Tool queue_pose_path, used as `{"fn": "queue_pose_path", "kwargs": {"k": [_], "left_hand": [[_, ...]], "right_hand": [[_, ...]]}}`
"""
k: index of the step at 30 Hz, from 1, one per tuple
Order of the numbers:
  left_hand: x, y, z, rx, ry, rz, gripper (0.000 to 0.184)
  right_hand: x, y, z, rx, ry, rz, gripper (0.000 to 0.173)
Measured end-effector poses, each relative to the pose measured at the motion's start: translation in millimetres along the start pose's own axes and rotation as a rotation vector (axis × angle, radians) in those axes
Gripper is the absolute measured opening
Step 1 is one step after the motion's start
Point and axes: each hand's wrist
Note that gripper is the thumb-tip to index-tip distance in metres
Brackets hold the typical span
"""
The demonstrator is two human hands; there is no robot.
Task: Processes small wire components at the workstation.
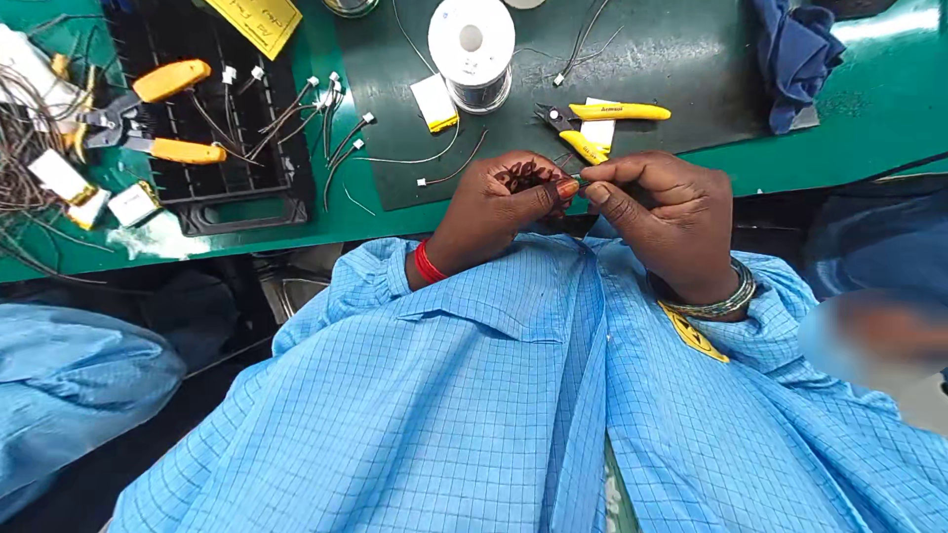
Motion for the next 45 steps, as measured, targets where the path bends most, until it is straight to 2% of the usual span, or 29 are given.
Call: {"fn": "queue_pose_path", "kwargs": {"k": [12,18,29,31,35,37,45], "left_hand": [[1.9,-6.8,4.7,-0.061,0.006,0.053,0.009],[0.0,-10.7,5.3,-0.165,0.024,0.153,0.009],[0.3,-11.6,3.1,-0.135,-0.053,0.086,0.008],[-0.4,-10.0,2.5,-0.083,-0.057,0.059,0.009],[0.9,-2.6,2.7,0.243,-0.103,-0.191,0.016],[1.0,-2.2,3.9,0.340,-0.107,-0.272,0.019],[0.3,-5.0,4.0,0.429,-0.071,-0.423,0.024]], "right_hand": [[1.2,1.9,1.9,-0.094,-0.025,0.189,0.015],[0.1,2.8,1.0,-0.151,-0.012,0.270,0.012],[4.1,8.7,-2.1,-0.218,-0.088,0.458,0.010],[2.2,9.4,-2.9,-0.207,-0.081,0.455,0.010],[-2.2,9.7,-3.4,-0.165,-0.052,0.384,0.009],[-4.0,9.0,-3.3,-0.161,-0.038,0.339,0.009],[-7.7,5.7,-4.4,-0.142,0.001,0.191,0.008]]}}
Point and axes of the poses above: each hand's wrist, its own z-axis towards the middle knuckle, its own x-axis out of the back of the hand, y = z × x
